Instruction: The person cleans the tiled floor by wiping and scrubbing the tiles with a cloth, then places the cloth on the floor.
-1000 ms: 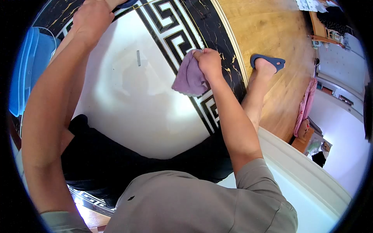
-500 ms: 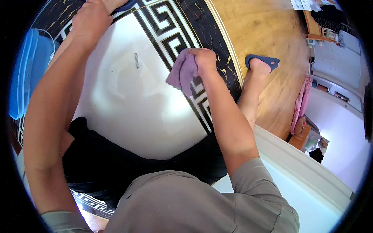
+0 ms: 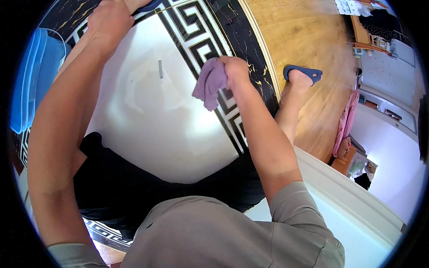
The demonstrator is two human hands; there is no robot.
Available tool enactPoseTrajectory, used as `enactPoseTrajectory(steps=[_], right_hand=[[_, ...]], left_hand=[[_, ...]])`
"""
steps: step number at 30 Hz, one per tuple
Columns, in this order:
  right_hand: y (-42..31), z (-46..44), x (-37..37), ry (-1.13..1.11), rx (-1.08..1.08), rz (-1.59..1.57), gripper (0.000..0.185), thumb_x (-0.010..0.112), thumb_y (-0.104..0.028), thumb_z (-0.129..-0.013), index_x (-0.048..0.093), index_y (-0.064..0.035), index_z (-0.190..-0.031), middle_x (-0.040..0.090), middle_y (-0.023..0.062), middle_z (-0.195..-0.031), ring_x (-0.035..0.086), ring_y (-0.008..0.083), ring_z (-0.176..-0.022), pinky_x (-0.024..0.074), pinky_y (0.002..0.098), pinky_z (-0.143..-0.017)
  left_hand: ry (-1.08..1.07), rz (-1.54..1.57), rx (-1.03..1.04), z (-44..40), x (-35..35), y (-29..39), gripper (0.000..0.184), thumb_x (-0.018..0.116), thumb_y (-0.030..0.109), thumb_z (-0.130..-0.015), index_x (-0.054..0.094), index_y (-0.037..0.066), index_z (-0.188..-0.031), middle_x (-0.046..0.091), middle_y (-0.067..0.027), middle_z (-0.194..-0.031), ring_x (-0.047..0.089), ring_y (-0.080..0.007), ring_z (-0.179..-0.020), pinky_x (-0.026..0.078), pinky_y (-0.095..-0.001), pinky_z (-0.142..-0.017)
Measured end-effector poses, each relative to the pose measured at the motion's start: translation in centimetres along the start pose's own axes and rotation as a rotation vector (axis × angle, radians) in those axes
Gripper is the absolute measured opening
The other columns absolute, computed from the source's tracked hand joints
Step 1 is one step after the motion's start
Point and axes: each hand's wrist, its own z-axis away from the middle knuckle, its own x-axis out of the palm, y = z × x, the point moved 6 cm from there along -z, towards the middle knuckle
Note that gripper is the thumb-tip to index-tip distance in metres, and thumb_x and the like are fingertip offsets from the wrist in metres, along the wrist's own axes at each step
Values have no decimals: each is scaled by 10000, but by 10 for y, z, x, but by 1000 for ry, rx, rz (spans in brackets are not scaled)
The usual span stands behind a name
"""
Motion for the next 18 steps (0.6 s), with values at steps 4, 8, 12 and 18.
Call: enactPoseTrajectory(steps=[4,8,12,18], right_hand=[[-4,12,1,150,-293,318,117,697,-18,-787,657,57,-706,668,158,-708,624,231,-611,493,387,-557],[-6,3,-4,-2,-127,33,119,676,-39,-826,678,56,-755,684,136,-771,639,234,-636,517,385,-603],[5,6,1,123,-256,357,105,681,-26,-822,659,58,-762,671,142,-745,644,236,-628,528,387,-566],[-1,1,-2,76,-148,162,115,702,-37,-828,678,68,-789,677,145,-749,621,216,-626,512,380,-585]], left_hand=[[-25,-3,-16,-2,7,0,698,797,355,-802,482,-136,-1186,695,-236,-999,736,-361,-879,621,-419,-745],[-86,25,-27,-3,3,0,738,790,352,-805,465,-154,-1231,688,-252,-1032,727,-373,-925,613,-426,-783],[-16,-34,-24,-1,-1,4,727,781,352,-805,472,-154,-1225,691,-249,-1038,730,-368,-916,615,-418,-778],[-177,-58,-15,-4,-22,11,700,762,343,-811,477,-152,-1215,697,-244,-1014,737,-363,-880,620,-414,-757]])
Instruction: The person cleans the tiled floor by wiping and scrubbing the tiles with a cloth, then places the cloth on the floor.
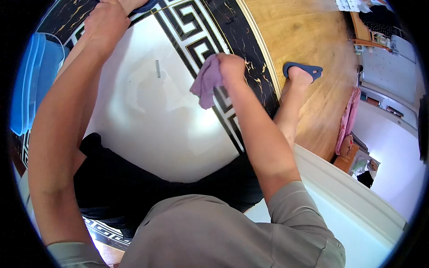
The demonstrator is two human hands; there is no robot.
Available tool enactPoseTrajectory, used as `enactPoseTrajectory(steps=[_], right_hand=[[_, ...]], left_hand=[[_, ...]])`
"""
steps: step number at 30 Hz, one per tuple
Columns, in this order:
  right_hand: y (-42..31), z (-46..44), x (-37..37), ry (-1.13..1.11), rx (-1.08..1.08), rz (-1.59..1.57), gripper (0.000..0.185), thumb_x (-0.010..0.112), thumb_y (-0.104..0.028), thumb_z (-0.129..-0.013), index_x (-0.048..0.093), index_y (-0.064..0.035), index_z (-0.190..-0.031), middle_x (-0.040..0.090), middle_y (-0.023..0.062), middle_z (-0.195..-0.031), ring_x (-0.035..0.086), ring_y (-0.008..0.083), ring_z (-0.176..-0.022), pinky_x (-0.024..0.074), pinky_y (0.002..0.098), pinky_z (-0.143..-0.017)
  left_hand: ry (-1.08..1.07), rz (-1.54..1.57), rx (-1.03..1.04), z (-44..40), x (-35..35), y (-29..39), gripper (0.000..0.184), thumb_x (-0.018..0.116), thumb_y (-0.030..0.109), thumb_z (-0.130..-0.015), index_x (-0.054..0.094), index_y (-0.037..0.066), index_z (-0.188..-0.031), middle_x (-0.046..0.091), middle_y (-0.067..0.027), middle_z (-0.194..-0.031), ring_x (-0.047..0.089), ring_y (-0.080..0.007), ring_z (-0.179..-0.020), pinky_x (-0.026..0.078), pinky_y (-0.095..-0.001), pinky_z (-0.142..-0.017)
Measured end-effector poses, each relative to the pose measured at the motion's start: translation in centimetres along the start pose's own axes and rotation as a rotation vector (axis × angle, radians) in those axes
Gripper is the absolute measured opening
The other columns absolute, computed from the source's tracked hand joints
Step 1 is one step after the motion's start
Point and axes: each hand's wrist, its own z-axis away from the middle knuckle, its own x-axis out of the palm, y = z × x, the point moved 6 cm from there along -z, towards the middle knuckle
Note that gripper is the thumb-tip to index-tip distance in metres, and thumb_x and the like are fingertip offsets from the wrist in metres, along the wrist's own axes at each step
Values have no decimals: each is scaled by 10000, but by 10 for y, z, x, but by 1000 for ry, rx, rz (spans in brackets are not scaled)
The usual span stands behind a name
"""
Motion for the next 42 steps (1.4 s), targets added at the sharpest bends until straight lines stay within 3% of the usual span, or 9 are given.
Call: enactPoseTrajectory(steps=[2,6,14,17,22,32,36,40,42], right_hand=[[12,-3,5,24,-187,239,116,694,-39,-842,682,73,-815,683,155,-771,643,235,-633,533,391,-573],[3,-6,-6,-79,180,-105,168,690,-87,-856,684,81,-856,693,154,-820,651,245,-693,538,409,-622],[9,68,15,-269,77,47,234,709,-178,-886,676,51,-851,689,156,-747,643,260,-661,506,416,-626],[-2,95,-10,-48,-255,353,267,691,-246,-936,682,20,-919,692,188,-759,661,318,-672,514,420,-648],[0,57,-48,233,-407,533,254,694,-249,-934,676,2,-972,689,255,-843,666,441,-782,520,473,-730],[-16,20,-16,408,-887,540,118,716,2,-768,666,-21,-873,610,164,-888,593,385,-851,494,454,-760],[-32,57,26,115,-1146,522,157,707,47,-708,687,-68,-813,604,135,-868,583,344,-822,483,437,-714],[-28,119,39,-260,-1051,376,193,743,18,-718,727,-77,-885,601,111,-878,608,324,-874,513,413,-733],[-16,128,24,-152,-898,348,156,739,4,-767,723,-55,-910,616,112,-902,620,312,-906,518,390,-794]], left_hand=[[41,107,-129,-28,42,-18,687,757,340,-811,480,-149,-1204,697,-242,-1000,737,-363,-877,621,-417,-756],[131,59,-70,-22,41,-22,678,751,332,-808,479,-152,-1197,696,-244,-984,738,-362,-868,620,-425,-748],[164,20,-22,-8,32,-11,671,742,320,-811,473,-157,-1199,695,-251,-992,738,-369,-868,618,-447,-747],[60,76,-115,-4,4,-1,669,739,322,-816,473,-153,-1205,692,-253,-1009,734,-367,-903,613,-450,-772],[116,33,-24,-6,27,-10,665,732,322,-823,473,-153,-1210,692,-250,-1017,733,-357,-922,611,-446,-787],[182,17,-11,-2,25,-8,632,742,324,-817,486,-130,-1175,697,-238,-1009,741,-350,-868,620,-417,-752],[194,38,-5,-4,26,-8,634,765,334,-806,491,-122,-1151,700,-229,-988,743,-346,-851,622,-416,-739],[192,51,-4,-3,22,-9,647,783,357,-800,491,-114,-1134,703,-225,-978,743,-347,-852,624,-413,-735],[156,50,-14,-1,25,-9,692,784,360,-802,483,-133,-1183,700,-228,-1000,740,-342,-874,621,-410,-743]])
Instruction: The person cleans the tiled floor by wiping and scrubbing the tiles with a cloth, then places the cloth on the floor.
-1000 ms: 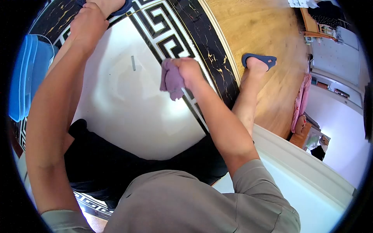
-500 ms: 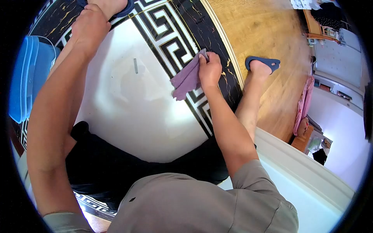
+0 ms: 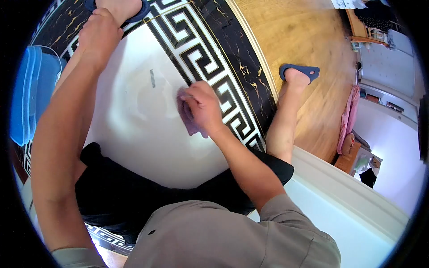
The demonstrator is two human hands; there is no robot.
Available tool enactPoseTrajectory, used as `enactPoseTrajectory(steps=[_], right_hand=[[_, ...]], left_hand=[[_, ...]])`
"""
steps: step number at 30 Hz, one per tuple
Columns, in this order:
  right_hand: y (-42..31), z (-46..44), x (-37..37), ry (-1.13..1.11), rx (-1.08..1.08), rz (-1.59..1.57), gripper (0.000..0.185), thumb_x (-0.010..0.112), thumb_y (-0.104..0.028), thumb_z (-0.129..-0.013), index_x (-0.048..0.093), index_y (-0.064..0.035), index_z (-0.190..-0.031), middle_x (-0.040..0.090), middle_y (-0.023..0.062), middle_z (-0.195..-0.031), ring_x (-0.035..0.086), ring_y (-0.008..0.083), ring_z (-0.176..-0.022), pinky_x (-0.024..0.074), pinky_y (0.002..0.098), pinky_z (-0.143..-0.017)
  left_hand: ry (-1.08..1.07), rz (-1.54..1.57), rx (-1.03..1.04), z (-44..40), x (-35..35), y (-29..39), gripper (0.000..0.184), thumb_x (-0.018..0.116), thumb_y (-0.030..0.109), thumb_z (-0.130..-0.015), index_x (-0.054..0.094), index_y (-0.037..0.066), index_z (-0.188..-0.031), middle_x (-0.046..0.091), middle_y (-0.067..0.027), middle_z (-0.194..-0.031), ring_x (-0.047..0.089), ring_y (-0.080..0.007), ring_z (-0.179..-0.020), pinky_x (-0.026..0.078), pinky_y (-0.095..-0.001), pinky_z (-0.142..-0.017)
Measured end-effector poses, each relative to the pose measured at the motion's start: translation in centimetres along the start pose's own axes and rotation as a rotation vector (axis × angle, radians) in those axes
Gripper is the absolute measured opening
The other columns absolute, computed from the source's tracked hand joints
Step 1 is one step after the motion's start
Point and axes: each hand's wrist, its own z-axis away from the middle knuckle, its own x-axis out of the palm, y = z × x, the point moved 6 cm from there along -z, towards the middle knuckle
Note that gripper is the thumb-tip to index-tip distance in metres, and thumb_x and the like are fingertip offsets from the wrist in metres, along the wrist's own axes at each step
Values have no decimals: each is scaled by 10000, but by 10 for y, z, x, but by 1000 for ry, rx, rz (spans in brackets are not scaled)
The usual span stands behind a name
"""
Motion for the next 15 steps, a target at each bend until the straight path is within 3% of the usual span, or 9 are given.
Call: enactPoseTrajectory(steps=[2,7,8,11,15], right_hand=[[17,14,-20,149,171,74,130,734,4,-798,720,-44,-918,623,120,-910,621,311,-904,515,387,-809],[75,34,-67,469,434,144,174,718,-29,-867,693,21,-1032,617,165,-1069,613,297,-971,493,342,-886],[72,30,-64,418,376,192,181,715,-17,-861,689,14,-1038,612,167,-1059,609,315,-964,494,361,-884],[65,18,-50,274,199,248,213,714,36,-813,686,-9,-1020,606,161,-1017,598,353,-941,496,410,-858],[66,-2,-36,320,87,242,206,721,75,-769,680,-22,-946,611,154,-976,591,362,-913,489,427,-817]], left_hand=[[-37,-18,-14,-2,2,1,769,781,353,-804,470,-170,-1275,692,-235,-1042,735,-329,-910,615,-406,-758],[13,-18,28,-1,-4,2,713,785,387,-805,482,-133,-1189,697,-231,-996,740,-338,-876,622,-406,-734],[47,-6,36,1,-6,2,688,787,395,-805,484,-116,-1153,699,-230,-977,743,-345,-858,624,-406,-727],[-77,-37,0,0,-5,5,775,773,380,-818,472,-169,-1274,684,-244,-1057,729,-332,-924,611,-392,-763],[29,-46,32,-2,2,1,738,781,393,-806,480,-152,-1203,701,-239,-989,744,-346,-846,623,-398,-722]])
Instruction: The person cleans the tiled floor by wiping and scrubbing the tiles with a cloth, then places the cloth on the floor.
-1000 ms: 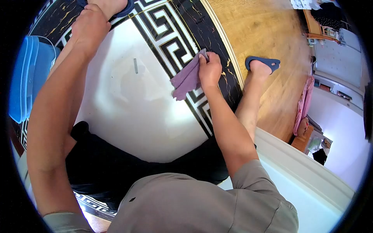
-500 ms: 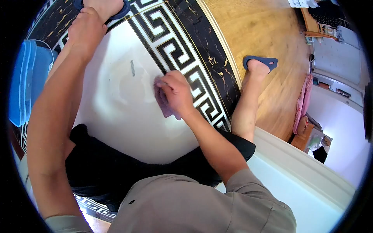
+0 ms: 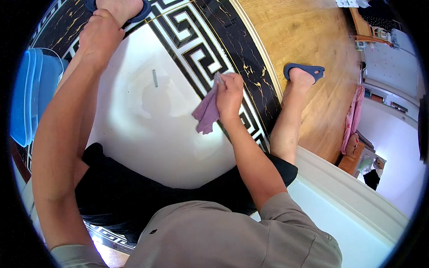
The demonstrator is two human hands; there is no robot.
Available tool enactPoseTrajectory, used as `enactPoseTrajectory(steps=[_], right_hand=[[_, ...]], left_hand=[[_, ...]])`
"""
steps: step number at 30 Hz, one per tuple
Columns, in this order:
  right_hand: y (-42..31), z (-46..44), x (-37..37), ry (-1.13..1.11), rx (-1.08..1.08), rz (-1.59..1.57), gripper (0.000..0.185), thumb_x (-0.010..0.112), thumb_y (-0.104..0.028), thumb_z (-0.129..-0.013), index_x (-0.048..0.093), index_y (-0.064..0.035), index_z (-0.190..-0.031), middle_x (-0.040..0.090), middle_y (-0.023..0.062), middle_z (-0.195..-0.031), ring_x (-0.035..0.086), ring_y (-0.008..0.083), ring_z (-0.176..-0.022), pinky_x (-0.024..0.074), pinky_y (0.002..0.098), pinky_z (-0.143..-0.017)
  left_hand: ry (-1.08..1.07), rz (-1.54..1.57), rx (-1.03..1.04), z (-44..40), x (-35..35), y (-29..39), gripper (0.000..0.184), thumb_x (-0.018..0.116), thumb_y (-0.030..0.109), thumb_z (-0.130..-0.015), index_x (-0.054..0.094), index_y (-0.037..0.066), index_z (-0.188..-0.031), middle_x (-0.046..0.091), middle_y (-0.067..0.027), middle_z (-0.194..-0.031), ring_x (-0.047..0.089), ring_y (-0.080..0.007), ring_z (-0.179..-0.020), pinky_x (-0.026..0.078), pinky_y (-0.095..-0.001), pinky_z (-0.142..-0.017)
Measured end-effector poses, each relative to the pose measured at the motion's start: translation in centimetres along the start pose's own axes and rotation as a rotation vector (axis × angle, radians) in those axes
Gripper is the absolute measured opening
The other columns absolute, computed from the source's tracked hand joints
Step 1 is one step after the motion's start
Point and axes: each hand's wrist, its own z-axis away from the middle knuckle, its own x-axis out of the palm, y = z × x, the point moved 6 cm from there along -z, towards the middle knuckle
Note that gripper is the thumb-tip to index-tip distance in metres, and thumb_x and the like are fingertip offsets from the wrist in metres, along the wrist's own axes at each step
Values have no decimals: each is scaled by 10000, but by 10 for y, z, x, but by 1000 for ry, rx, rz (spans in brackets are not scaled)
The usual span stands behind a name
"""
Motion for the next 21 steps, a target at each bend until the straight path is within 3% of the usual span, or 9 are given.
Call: enactPoseTrajectory(steps=[3,4,8,11,12,14,17,19,21], right_hand=[[4,-20,9,-46,49,-23,199,720,78,-766,673,-19,-933,610,163,-974,592,364,-920,488,427,-808],[6,-26,12,-80,61,48,154,735,21,-817,687,18,-963,632,165,-1015,638,326,-916,516,364,-819],[6,-49,16,-172,103,63,183,759,-38,-826,699,12,-992,673,180,-986,673,351,-895,528,380,-819],[7,-56,11,-228,128,101,219,781,-81,-820,710,6,-1008,693,188,-994,684,358,-898,535,387,-822],[8,-56,10,-256,156,100,211,782,-110,-807,699,-3,-970,675,179,-985,663,386,-900,528,436,-822],[10,-57,11,-255,117,124,194,782,-106,-803,701,0,-944,682,187,-965,667,393,-886,532,443,-807],[9,-62,13,-283,92,129,175,781,-100,-796,697,6,-906,686,202,-933,669,403,-866,535,452,-789],[6,-69,17,-314,74,116,177,782,-102,-789,688,11,-888,685,210,-918,669,408,-859,536,457,-785],[3,-79,20,-353,39,93,191,785,-109,-781,678,15,-879,681,217,-909,667,412,-858,536,460,-787]], left_hand=[[-12,7,4,0,-1,1,720,777,389,-807,491,-150,-1188,700,-244,-985,743,-345,-853,622,-400,-728],[-16,19,8,0,-1,1,714,775,388,-806,493,-148,-1184,700,-246,-982,742,-348,-859,622,-403,-736],[-11,50,-9,1,-7,0,683,773,378,-802,500,-137,-1158,697,-253,-965,736,-364,-885,617,-420,-762],[-113,131,-28,-1,-8,-2,648,764,368,-808,518,-124,-1151,699,-270,-1024,725,-397,-919,597,-449,-813],[-181,158,-40,-2,-7,-4,676,753,375,-812,511,-146,-1169,694,-271,-1039,718,-400,-939,592,-450,-823],[-315,207,-64,-6,-7,-9,733,732,389,-821,495,-189,-1205,685,-273,-1070,706,-406,-979,581,-453,-843],[-439,252,67,-18,5,-20,723,729,430,-819,527,-132,-1226,652,-334,-1164,664,-464,-1058,523,-482,-943],[-403,220,164,-24,16,-27,769,725,458,-810,512,-143,-1240,648,-353,-1140,653,-469,-1076,519,-482,-942],[-388,317,82,-31,19,-30,753,725,459,-806,518,-136,-1219,659,-349,-1115,661,-468,-1057,522,-484,-933]])
